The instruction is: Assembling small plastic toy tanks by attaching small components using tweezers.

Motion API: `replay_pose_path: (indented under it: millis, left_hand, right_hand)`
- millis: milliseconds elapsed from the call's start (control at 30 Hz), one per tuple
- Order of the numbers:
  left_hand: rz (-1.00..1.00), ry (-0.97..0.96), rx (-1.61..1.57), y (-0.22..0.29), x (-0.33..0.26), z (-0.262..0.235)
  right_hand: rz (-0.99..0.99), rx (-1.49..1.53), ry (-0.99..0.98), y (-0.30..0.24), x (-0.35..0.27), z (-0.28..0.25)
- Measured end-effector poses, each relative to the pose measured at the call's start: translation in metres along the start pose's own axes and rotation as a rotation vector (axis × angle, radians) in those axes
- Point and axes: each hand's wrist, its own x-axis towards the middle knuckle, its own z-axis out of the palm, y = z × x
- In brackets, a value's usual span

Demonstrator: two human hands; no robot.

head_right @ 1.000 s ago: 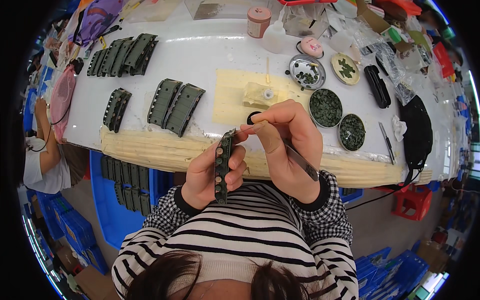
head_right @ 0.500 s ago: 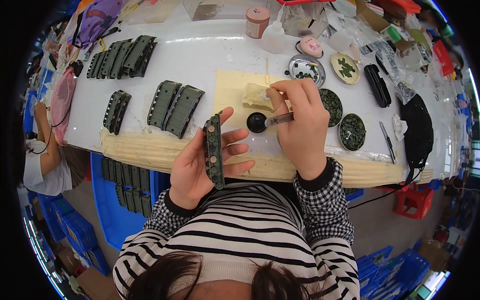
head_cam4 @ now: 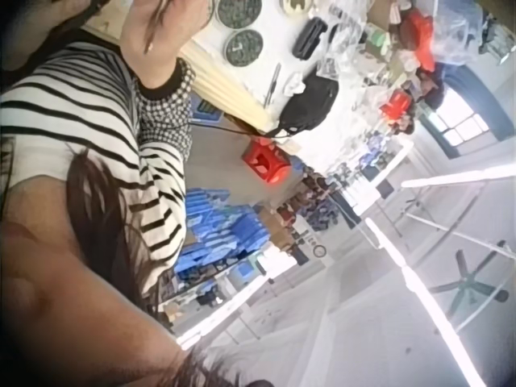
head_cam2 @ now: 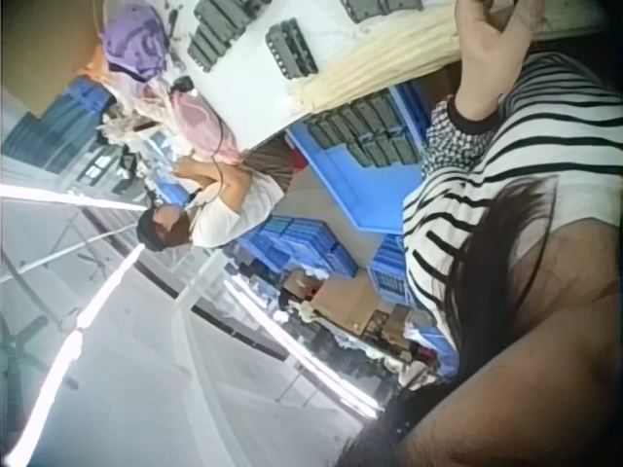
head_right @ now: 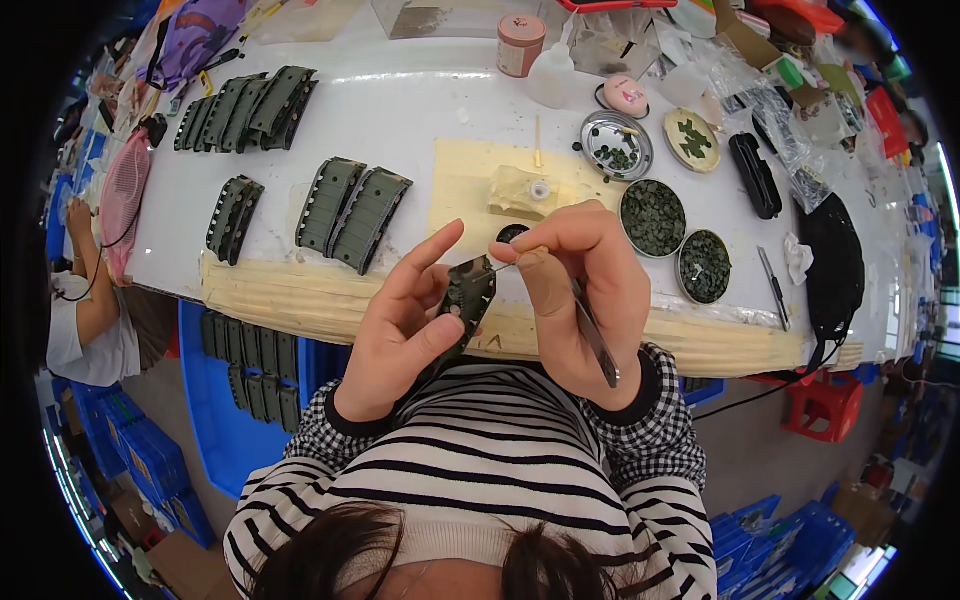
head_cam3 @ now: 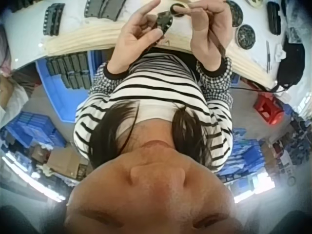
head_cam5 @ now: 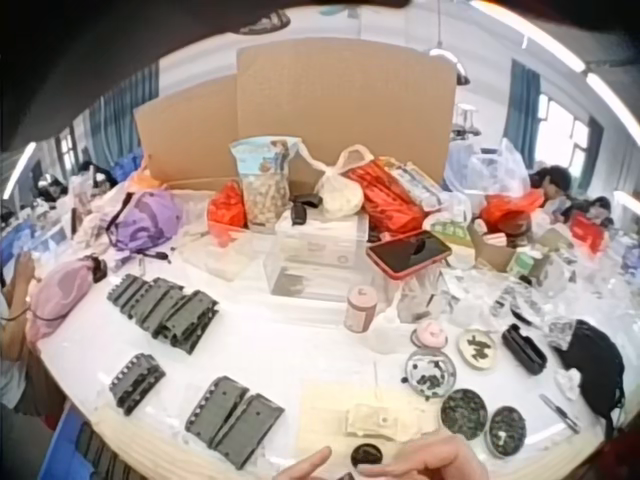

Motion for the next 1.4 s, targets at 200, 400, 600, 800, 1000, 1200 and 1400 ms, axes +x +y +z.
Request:
replay_pose_path:
  millis: [200, 400, 600, 800, 1000, 1200, 1400]
  left_hand:
    - [0.048, 0.072, 0.148, 0.002, 0.000, 0.003]
    - [0.046, 0.091, 0.137, 0.000, 0.001, 0.003]
    - [0.065, 0.097, 0.179, 0.000, 0.000, 0.003]
    - [0.069, 0.096, 0.172, 0.000, 0.000, 0.003]
    - [0.022, 0.095, 0.021, 0.000, -0.001, 0.000]
    - [-0.008, 0.145, -0.393, 0.011, -0.001, -0.012]
    - [0.253, 0.457, 0.014, 0.041, -0.007, -0.058]
  right_hand:
    - [0.096, 0.080, -0.075, 0.005, -0.003, 0.002]
    - [0.081, 0.068, -0.094, 0.008, -0.002, 0.002]
    - [0.095, 0.027, -0.096, 0.006, -0.001, 0.003]
    - [0.090, 0.062, -0.082, 0.007, -0.001, 0.004]
    - [0.056, -0.082, 0.114, 0.009, 0.009, -0.005]
    - [-0.126, -0.787, 0.123, 0.027, 0.031, -0.017]
    - [-0.081, -0.878, 0.093, 0.022, 0.026, -0.014]
